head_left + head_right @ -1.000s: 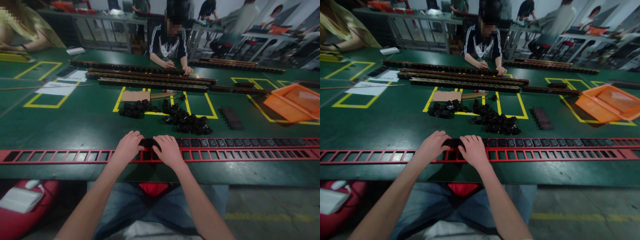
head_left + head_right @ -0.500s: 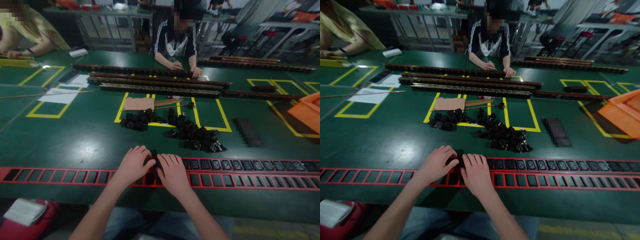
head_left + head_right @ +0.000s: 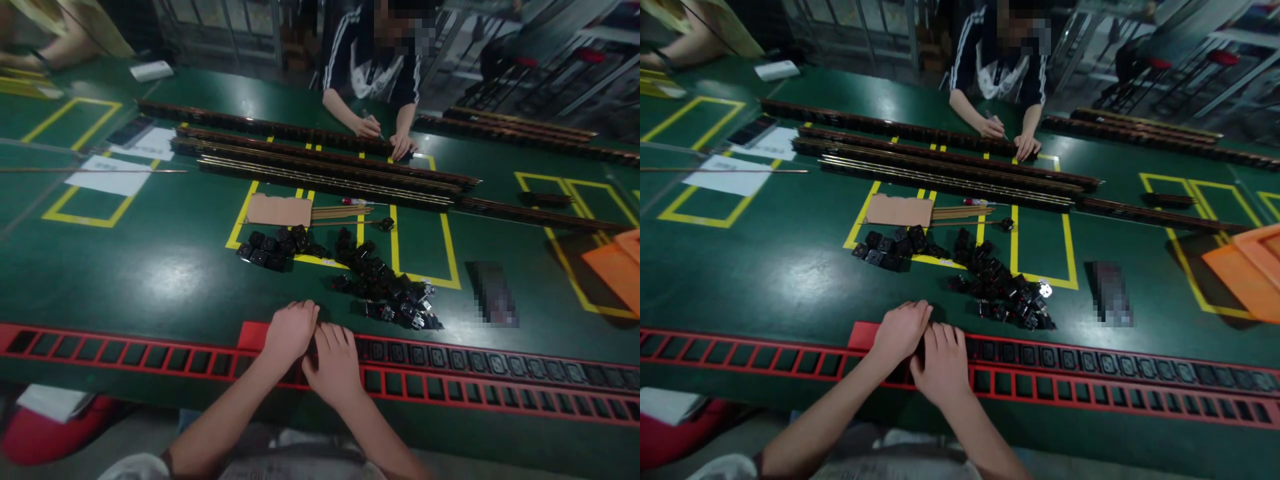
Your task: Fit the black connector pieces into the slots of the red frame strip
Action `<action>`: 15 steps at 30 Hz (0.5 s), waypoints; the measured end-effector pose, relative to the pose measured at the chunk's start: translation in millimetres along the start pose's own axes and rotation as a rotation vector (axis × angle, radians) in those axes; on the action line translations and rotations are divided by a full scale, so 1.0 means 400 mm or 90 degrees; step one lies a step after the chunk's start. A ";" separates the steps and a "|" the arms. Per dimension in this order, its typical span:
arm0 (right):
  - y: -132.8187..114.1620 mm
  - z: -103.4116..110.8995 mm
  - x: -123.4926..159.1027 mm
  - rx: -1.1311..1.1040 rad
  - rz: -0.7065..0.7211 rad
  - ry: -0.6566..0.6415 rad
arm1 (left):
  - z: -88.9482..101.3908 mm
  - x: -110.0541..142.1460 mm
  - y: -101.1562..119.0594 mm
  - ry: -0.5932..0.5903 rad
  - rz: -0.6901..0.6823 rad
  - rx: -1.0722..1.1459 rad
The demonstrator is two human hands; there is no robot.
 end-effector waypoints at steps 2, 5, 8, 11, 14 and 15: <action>0.000 0.000 -0.002 0.011 0.014 0.007 | 0.000 -0.001 0.003 0.007 -0.004 -0.005; 0.001 -0.004 -0.001 0.024 0.024 0.022 | -0.006 0.003 0.005 0.031 -0.011 -0.005; 0.001 -0.006 0.002 0.025 0.023 0.020 | 0.000 0.014 0.004 0.080 -0.012 -0.016; 0.001 0.014 0.007 -0.015 0.048 0.003 | 0.003 0.025 0.007 0.095 -0.007 -0.021; 0.022 0.063 0.008 -0.066 0.103 -0.004 | -0.002 0.024 0.008 0.071 -0.010 -0.001; 0.038 0.082 0.006 -0.063 0.116 -0.001 | -0.003 0.020 0.005 0.060 -0.010 0.010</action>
Point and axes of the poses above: each hand's wrist, its own x-axis away from the middle knuckle, its own z-axis out of the back of the hand, y = z × x, the point moved 8 cm from there along -x, towards the middle knuckle, and after that the axes turned 10 degrees about y, right-handed, at the moved point
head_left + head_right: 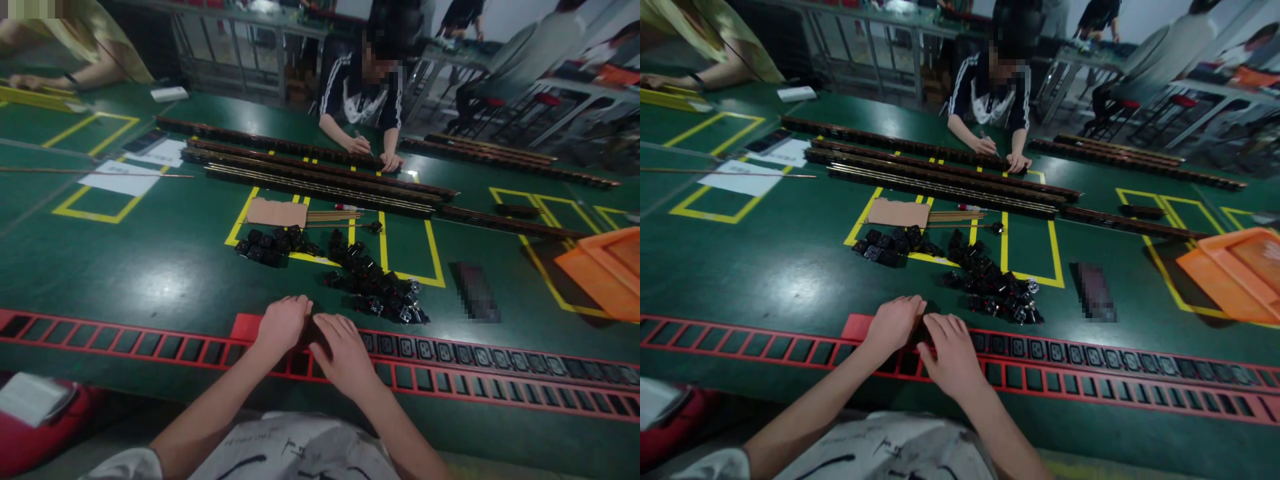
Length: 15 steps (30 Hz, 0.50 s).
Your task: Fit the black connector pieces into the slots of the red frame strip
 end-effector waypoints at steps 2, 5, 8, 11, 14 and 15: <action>0.051 0.045 -0.002 0.043 -0.020 0.023 | -0.005 -0.012 -0.014 -0.030 0.001 0.048; 0.128 0.080 -0.007 0.124 -0.070 0.017 | -0.015 -0.036 -0.034 -0.127 -0.009 0.230; 0.170 0.082 -0.012 0.196 -0.114 0.012 | -0.007 -0.055 -0.034 -0.187 -0.005 0.360; 0.177 0.064 -0.015 0.239 -0.151 0.019 | 0.005 -0.059 -0.001 -0.140 -0.021 0.219; 0.169 0.037 -0.015 0.281 -0.169 0.008 | -0.008 -0.037 0.084 -0.090 -0.104 0.081; 0.165 0.028 -0.014 0.293 -0.166 -0.002 | -0.014 -0.028 0.112 -0.066 -0.137 0.058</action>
Point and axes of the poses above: each hand's wrist, its own x-axis away from the middle knuckle, its own z-axis out of the back of the hand, y = z × x, the point moved 8 cm from there along -x, towards the middle knuckle, and after that the axes turned 10 degrees about y, right-handed, at the moved point
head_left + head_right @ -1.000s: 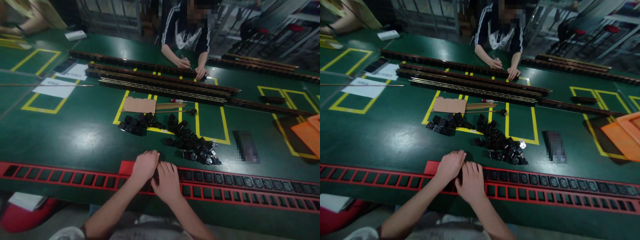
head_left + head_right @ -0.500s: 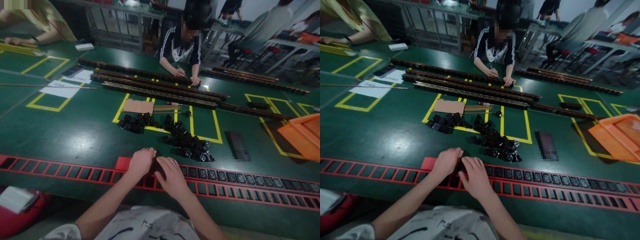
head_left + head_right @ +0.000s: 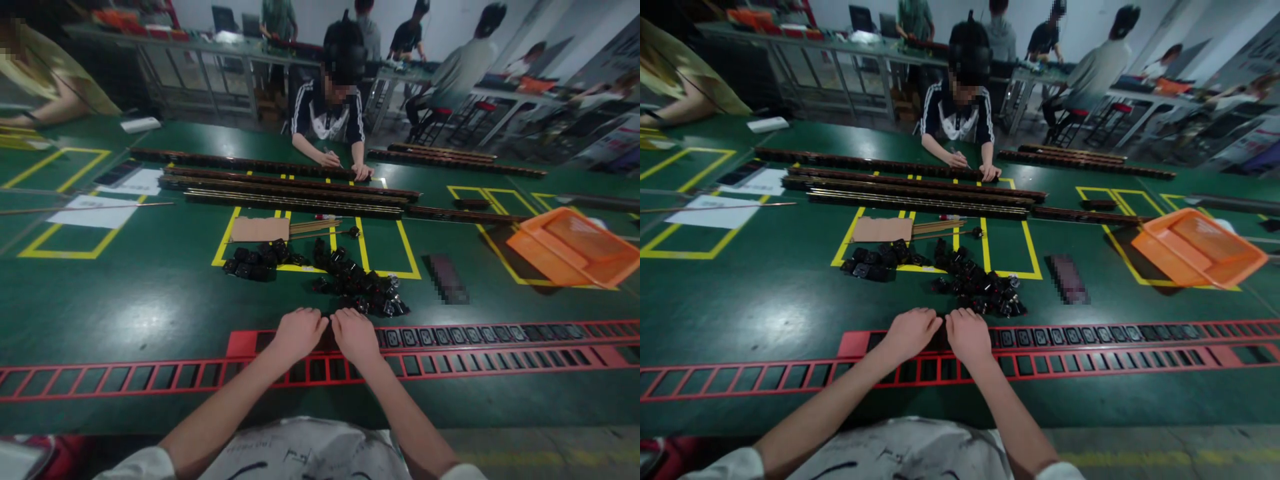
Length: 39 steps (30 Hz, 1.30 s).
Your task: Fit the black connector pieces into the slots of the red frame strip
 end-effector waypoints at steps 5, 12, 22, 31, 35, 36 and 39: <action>-0.012 -0.016 0.003 0.040 0.021 -0.033 | -0.024 0.015 0.044 0.082 -0.026 -0.055; -0.026 -0.020 -0.003 0.046 0.020 -0.057 | -0.016 0.020 0.027 0.088 -0.035 -0.044; -0.169 -0.042 -0.035 -0.008 0.017 -0.043 | 0.031 0.070 -0.088 0.064 -0.003 -0.097; -0.192 -0.016 -0.049 -0.094 0.024 -0.001 | 0.040 0.072 -0.097 0.086 0.065 -0.107; -0.129 0.005 -0.030 -0.045 0.055 -0.004 | 0.044 0.084 -0.115 0.095 0.067 -0.106; -0.116 0.004 -0.025 -0.033 0.060 -0.009 | 0.046 0.087 -0.119 0.096 0.064 -0.106; -0.106 -0.005 -0.016 -0.015 0.080 -0.017 | 0.053 0.091 -0.125 0.097 0.059 -0.106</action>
Point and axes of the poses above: each hand's wrist, its own x-axis away from the middle knuckle, its own z-axis out of the back of the hand, y = z × x, the point moved 8 cm from there along -x, towards the middle knuckle, and after that the axes turned 10 degrees about y, right-handed, at the moved point
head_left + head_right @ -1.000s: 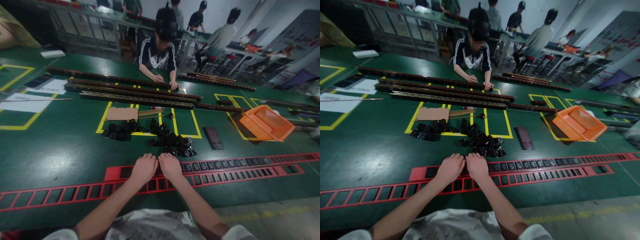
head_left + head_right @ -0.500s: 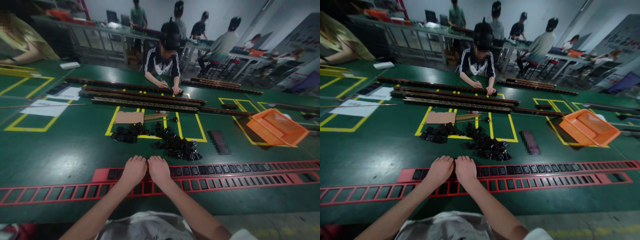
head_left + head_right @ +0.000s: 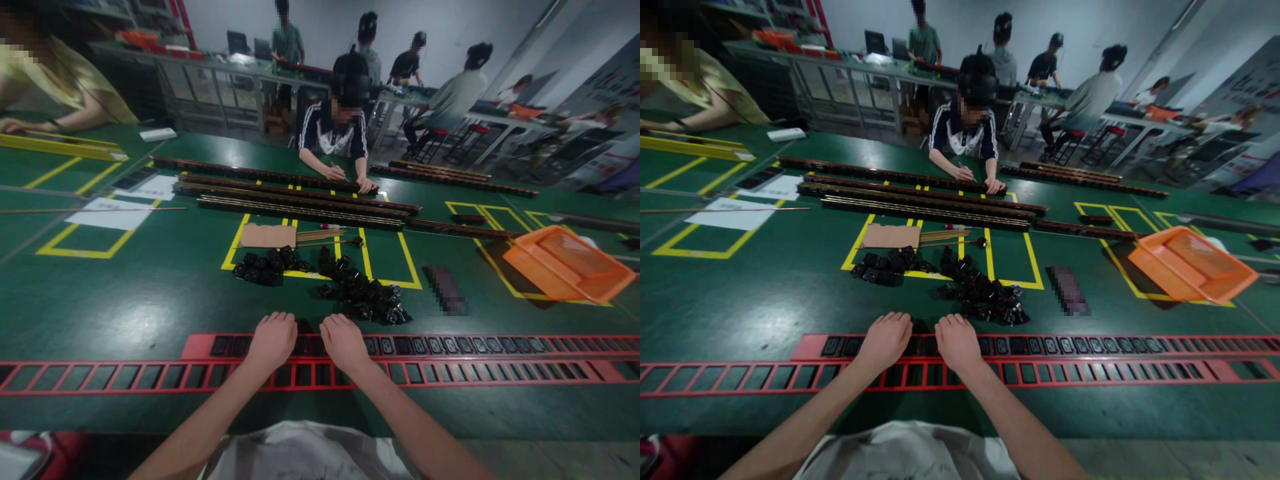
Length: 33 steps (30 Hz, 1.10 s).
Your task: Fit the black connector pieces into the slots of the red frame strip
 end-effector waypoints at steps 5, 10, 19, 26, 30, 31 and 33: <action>-0.037 -0.020 -0.012 0.011 0.005 -0.013 | 0.007 -0.010 0.041 0.007 0.003 0.011; -0.061 -0.017 -0.027 0.015 0.000 -0.037 | -0.008 -0.007 0.070 0.005 0.003 0.004; -0.012 -0.002 -0.016 0.021 0.012 -0.035 | -0.002 0.011 -0.009 0.011 0.000 -0.015; -0.055 -0.037 -0.030 0.023 0.016 -0.034 | -0.012 -0.004 0.060 0.010 0.004 0.011; -0.057 -0.023 -0.035 0.013 0.017 -0.030 | -0.016 0.003 0.062 0.028 0.011 -0.004; -0.048 -0.014 -0.033 0.016 0.015 -0.022 | -0.014 0.006 0.057 0.031 0.007 -0.007; -0.023 0.001 -0.027 0.029 0.004 -0.009 | -0.007 0.014 0.042 0.037 -0.006 -0.007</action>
Point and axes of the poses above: each hand's wrist, its own x-axis away from the middle knuckle, its own z-axis out of the back of the hand, y = z × x, the point moved 8 cm from there along -x, towards the middle knuckle, and after that the axes turned 10 degrees about y, right-handed, at the moved point
